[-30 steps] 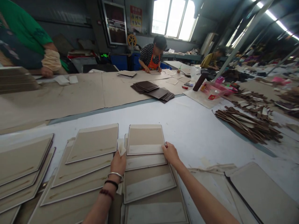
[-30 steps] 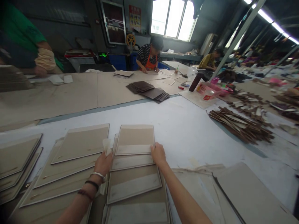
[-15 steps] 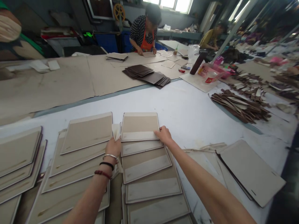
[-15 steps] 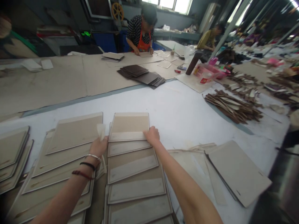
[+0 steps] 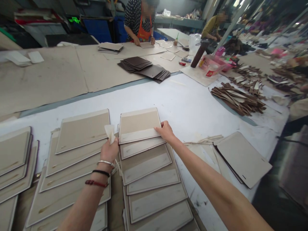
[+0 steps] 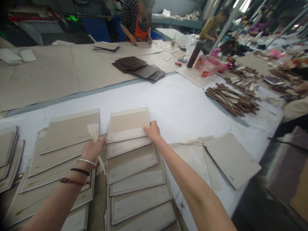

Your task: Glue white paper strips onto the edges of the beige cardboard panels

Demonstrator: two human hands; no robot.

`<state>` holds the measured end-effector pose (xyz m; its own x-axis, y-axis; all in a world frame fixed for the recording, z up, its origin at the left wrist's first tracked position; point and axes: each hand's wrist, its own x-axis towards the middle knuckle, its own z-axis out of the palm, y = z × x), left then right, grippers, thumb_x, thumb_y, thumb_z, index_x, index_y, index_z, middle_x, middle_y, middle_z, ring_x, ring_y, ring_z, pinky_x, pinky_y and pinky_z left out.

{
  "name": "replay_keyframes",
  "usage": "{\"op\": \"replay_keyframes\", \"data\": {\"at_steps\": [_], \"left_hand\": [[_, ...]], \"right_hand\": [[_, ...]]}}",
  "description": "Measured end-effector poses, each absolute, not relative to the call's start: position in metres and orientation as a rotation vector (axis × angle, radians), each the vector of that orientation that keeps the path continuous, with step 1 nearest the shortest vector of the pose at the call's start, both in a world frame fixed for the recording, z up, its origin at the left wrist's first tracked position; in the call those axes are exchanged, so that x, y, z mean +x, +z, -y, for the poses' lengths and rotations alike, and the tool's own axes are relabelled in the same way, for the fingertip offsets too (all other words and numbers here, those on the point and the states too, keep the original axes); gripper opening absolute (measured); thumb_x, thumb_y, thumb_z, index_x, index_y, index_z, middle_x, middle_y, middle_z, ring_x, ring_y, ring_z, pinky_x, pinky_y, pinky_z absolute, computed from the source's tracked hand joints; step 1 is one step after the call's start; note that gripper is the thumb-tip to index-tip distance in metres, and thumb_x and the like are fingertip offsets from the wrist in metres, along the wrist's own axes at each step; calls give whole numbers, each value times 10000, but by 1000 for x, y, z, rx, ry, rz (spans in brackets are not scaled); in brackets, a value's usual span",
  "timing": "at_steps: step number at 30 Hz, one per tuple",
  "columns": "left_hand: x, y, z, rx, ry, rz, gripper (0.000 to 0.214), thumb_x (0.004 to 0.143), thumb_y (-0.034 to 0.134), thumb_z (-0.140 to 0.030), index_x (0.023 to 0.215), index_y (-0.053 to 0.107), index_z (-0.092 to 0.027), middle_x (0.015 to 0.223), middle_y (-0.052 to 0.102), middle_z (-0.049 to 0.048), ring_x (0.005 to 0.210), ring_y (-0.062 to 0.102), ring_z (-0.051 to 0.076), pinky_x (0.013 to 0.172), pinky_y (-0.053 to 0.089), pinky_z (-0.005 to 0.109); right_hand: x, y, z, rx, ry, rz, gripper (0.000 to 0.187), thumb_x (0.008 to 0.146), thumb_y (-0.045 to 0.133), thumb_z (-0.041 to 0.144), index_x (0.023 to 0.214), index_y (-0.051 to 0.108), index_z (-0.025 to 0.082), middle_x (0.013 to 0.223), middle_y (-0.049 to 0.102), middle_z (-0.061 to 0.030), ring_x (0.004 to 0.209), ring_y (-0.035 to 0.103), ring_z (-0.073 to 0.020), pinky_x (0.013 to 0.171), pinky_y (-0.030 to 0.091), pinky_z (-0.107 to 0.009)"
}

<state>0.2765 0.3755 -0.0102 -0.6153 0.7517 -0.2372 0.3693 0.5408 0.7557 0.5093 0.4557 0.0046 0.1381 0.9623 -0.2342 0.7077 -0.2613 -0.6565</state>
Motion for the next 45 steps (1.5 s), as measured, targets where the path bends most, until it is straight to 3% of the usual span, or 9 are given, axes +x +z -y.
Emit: {"op": "replay_keyframes", "data": {"at_steps": [8, 16, 20, 23, 26, 30, 33, 39, 45], "left_hand": [[299, 6, -313, 999, 842, -2115, 398, 747, 439, -415, 974, 614, -139, 928, 675, 97, 915, 603, 230, 813, 452, 310], [328, 24, -210, 1002, 742, -2062, 388, 725, 426, -425, 965, 611, -184, 896, 683, 67, 958, 589, 241, 810, 461, 312], [343, 35, -164, 908, 906, -1897, 332, 670, 498, -395, 927, 608, -216, 889, 676, 39, 902, 599, 218, 810, 458, 306], [357, 40, -135, 655, 1002, -1778, 368, 675, 489, -509, 811, 592, -182, 635, 623, 23, 634, 591, 179, 625, 485, 286], [368, 42, -110, 400, 969, -1652, 456, 627, 519, -608, 742, 554, -168, 436, 449, -53, 385, 425, 108, 400, 373, 233], [376, 55, -82, 382, 1112, -1420, 469, 538, 694, -486, 868, 572, -177, 650, 584, -3, 593, 541, 142, 595, 453, 254], [373, 67, -63, 406, 1234, -1347, 433, 596, 665, -476, 900, 581, -180, 816, 623, 40, 773, 562, 174, 783, 434, 281], [359, 68, -24, 230, 1233, -1456, 588, 635, 410, -727, 669, 537, -154, 505, 489, -6, 458, 449, 119, 490, 392, 268], [349, 68, -1, 76, 1347, -1492, 566, 562, 508, -705, 662, 545, -149, 489, 505, -12, 454, 475, 125, 492, 413, 271]], "right_hand": [[529, 24, -402, -2106, 862, 1682, 325, 668, 542, 380, 899, 456, 169, 819, 560, -42, 748, 513, -180, 639, 367, -269], [568, 29, -311, -2101, 594, 1942, 271, 670, 549, 373, 842, 529, 165, 887, 570, -92, 896, 500, -237, 787, 374, -336], [588, 25, -274, -1940, 446, 1975, 324, 730, 494, 366, 981, 532, 164, 1024, 555, -132, 1012, 473, -281, 855, 359, -409], [579, 29, -254, -1739, 735, 1944, 331, 763, 445, 396, 990, 537, 173, 992, 581, -120, 958, 520, -251, 847, 391, -389], [543, 47, -225, -1557, 1238, 1954, 278, 787, 437, 413, 896, 578, 200, 897, 631, -74, 832, 574, -205, 771, 434, -319], [486, 69, -172, -1146, 1767, 2012, 284, 798, 440, 429, 850, 594, 197, 794, 630, -39, 740, 572, -174, 680, 441, -260], [461, 68, -141, -1156, 1829, 2032, 316, 758, 472, 483, 730, 575, 185, 700, 589, -27, 670, 541, -172, 625, 425, -255], [436, 68, -108, -1333, 1831, 1976, 376, 715, 480, 543, 547, 477, 206, 460, 476, 17, 499, 476, -156, 510, 384, -255], [420, 75, -75, -1291, 2028, 1863, 365, 733, 450, 558, 609, 459, 215, 457, 467, 38, 449, 476, -147, 478, 394, -255]]}}
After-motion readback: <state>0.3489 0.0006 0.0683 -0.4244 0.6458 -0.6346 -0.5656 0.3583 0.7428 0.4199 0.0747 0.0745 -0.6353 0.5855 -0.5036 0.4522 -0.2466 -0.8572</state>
